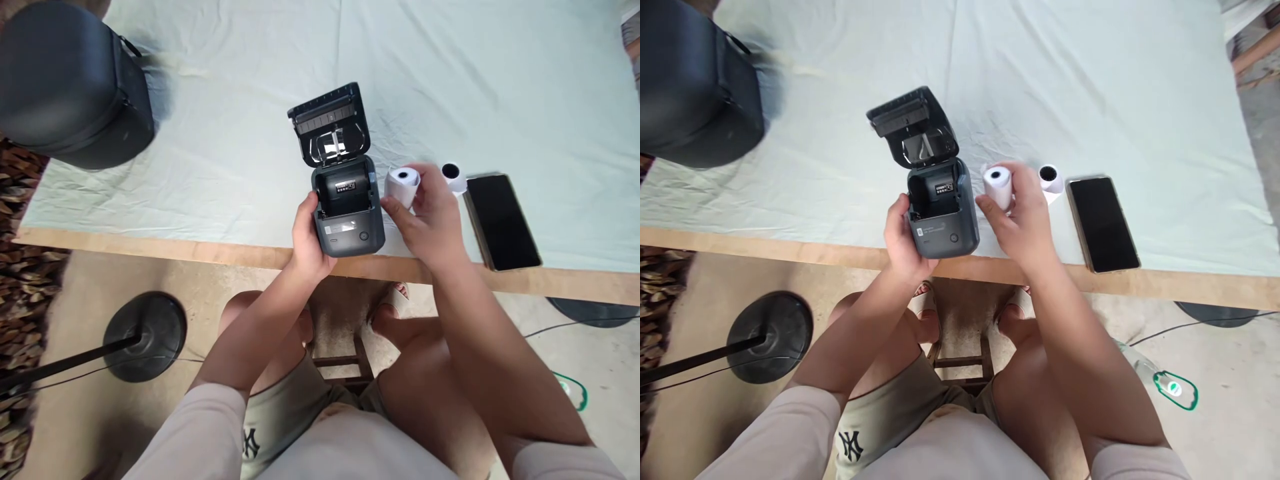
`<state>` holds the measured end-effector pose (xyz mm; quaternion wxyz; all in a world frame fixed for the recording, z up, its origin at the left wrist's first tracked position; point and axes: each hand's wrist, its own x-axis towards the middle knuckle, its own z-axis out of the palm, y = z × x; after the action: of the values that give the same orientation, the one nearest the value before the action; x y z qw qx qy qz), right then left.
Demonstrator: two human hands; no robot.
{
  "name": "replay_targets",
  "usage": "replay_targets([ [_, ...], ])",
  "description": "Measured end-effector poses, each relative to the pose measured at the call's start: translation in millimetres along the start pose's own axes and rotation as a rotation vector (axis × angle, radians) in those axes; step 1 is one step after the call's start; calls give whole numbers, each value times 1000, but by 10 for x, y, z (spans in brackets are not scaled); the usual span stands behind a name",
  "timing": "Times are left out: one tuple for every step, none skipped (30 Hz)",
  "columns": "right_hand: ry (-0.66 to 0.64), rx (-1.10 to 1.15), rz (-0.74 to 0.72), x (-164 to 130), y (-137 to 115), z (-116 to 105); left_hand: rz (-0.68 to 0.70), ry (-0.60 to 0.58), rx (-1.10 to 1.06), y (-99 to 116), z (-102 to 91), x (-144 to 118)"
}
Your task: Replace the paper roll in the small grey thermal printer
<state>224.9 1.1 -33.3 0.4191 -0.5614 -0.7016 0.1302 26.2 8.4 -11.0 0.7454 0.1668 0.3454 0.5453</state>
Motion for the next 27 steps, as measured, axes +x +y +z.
replay_targets([
  [-6, -43, 8, -16, 2, 3, -5, 0, -1, 10, 8, -6],
  [-15, -63, 50, -33, -6, -1, -7, 6, -2, 19, 15, -10],
  [-39, -81, 113, -52, -23, -12, -6, 14, -4, 26, 21, -12],
  [-94, -113, 173, -76, -49, -33, 0, 24, -7, 31, 26, -11],
  [-141, -144, 222, -104, -80, -66, 7, 30, -9, 33, 28, -7],
  [-162, -165, 246, -135, -112, -114, 13, 29, -10, 33, 29, -2],
  [-157, -177, 235, -166, -142, -176, 16, 24, -8, 31, 27, 4],
  [-129, -184, 193, -193, -165, -249, 18, 15, -6, 27, 25, 10],
  [-72, -192, 131, -211, -175, -325, 19, 6, -4, 24, 21, 15],
  [8, -209, 65, -215, -169, -396, 19, -1, -2, 21, 18, 19],
  [96, -236, 18, -203, -144, -450, 19, -6, 1, 19, 14, 22],
  [183, -275, 6, -174, -101, -480, 20, -7, 6, 17, 10, 23],
  [258, -319, 31, -132, -44, -480, 22, -8, 15, 15, 6, 23],
  [304, -361, 96, -81, 21, -452, 25, -11, 25, 12, 2, 22],
  [312, -393, 188, -27, 88, -401, 26, -19, 36, 8, -2, 20],
  [289, -412, 286, 23, 151, -338, 28, -31, 44, 3, -6, 19],
  [254, -421, 369, 63, 206, -272, 31, -45, 45, -4, -10, 18],
  [217, -416, 422, 90, 252, -214, 36, -60, 42, -11, -15, 17],
  [189, -403, 445, 102, 291, -170, 41, -76, 37, -19, -19, 16],
  [179, -386, 441, 103, 322, -145, 47, -89, 34, -26, -24, 14],
  [193, -371, 418, 96, 349, -140, 51, -101, 35, -32, -28, 12],
  [224, -352, 386, 86, 370, -153, 52, -111, 41, -36, -31, 10],
  [274, -321, 351, 79, 383, -181, 52, -117, 52, -38, -32, 7],
  [343, -271, 315, 77, 383, -220, 49, -120, 63, -39, -33, 4],
  [433, -199, 277, 81, 361, -264, 48, -120, 73, -39, -33, 0],
  [514, -110, 237, 90, 312, -309, 48, -117, 83, -39, -32, -4],
  [569, -16, 192, 102, 230, -352, 48, -117, 94, -39, -31, -7],
])
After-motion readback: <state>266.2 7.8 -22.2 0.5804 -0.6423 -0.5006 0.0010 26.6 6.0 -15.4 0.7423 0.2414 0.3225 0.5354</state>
